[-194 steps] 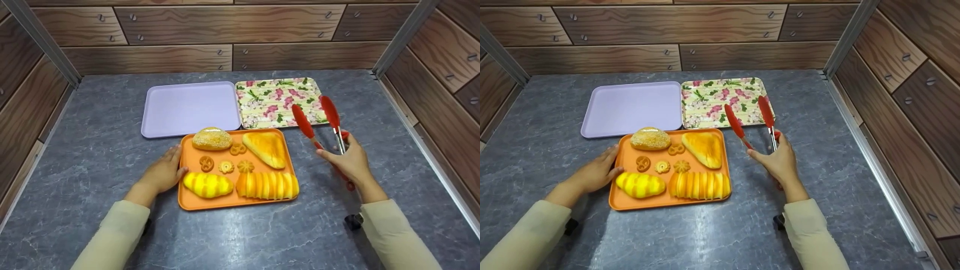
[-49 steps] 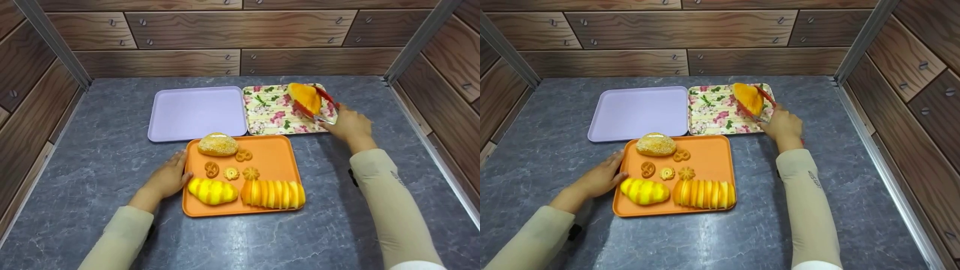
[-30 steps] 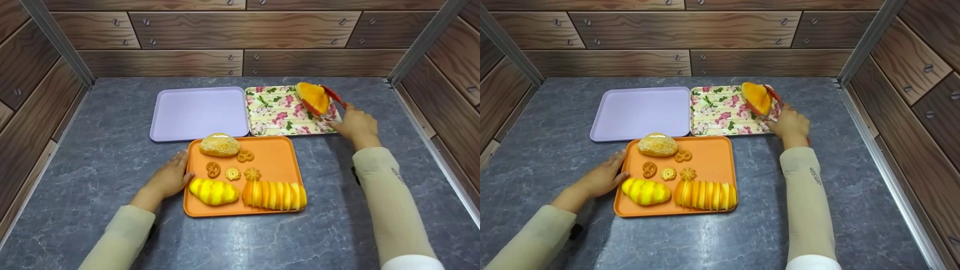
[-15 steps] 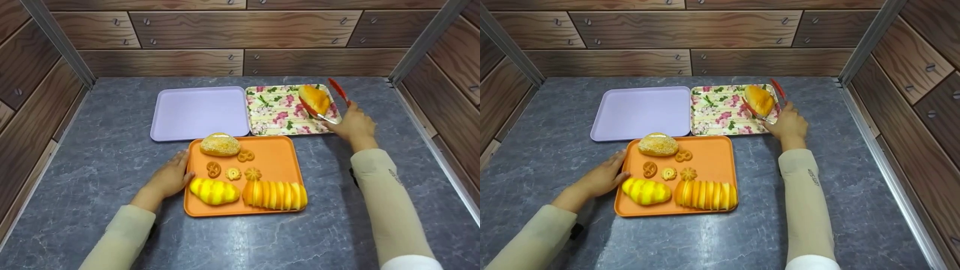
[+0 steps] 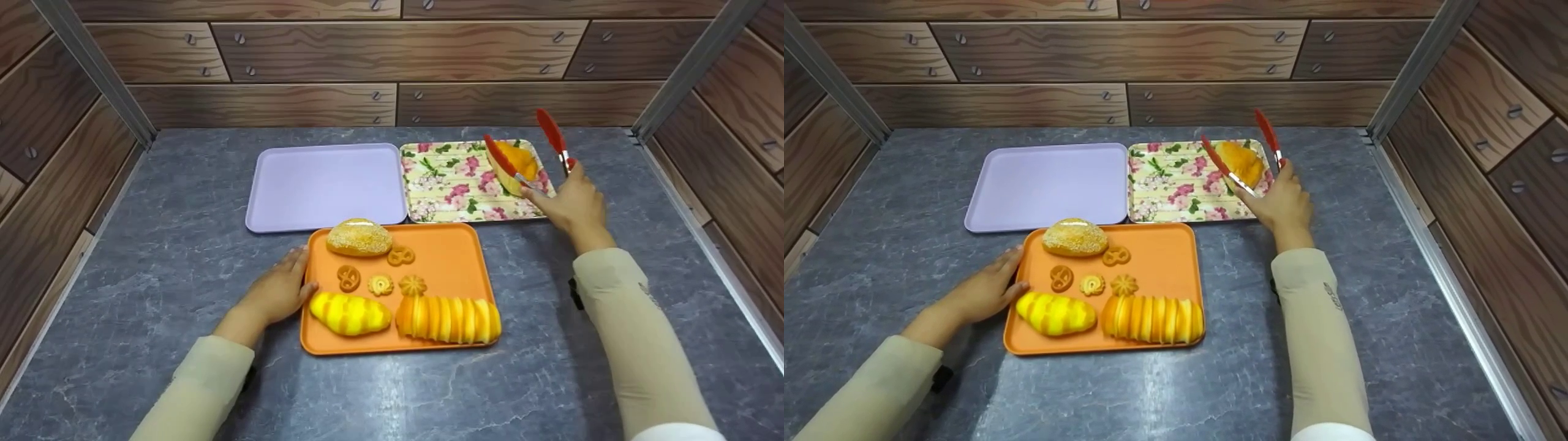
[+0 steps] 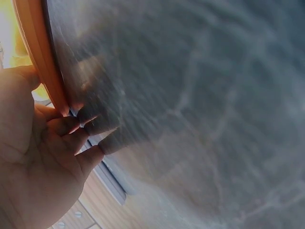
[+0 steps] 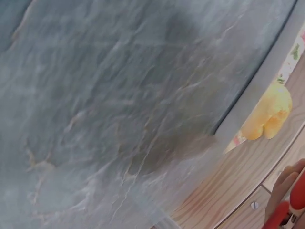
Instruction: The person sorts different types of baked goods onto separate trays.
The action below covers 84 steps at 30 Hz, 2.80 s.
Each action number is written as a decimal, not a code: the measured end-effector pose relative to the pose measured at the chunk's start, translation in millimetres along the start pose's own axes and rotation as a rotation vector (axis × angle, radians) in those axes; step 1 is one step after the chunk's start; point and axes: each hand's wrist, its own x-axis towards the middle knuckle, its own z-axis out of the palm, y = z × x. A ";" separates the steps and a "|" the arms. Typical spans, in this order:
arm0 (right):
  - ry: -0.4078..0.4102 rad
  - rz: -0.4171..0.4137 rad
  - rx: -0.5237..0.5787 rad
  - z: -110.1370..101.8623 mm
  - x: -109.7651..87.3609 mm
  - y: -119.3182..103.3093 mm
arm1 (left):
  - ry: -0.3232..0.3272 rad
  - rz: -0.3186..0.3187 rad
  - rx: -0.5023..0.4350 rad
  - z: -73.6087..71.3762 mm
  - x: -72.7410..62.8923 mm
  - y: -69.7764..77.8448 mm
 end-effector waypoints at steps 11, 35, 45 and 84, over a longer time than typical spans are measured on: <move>0.019 -0.074 0.218 -0.4 -17.2 -14.4 | 0.012 0.014 0.015 0.3 -0.1 -0.6; -0.215 -0.335 0.266 13.6 -70.0 -18.1 | -0.010 -0.008 -0.004 -0.2 0.2 0.6; -0.315 -0.357 0.246 10.2 -88.9 -13.4 | -0.014 -0.012 -0.008 -0.4 -0.2 0.9; -0.570 -0.712 0.050 -10.1 -132.1 7.4 | -0.016 -0.021 -0.017 -2.5 0.1 1.4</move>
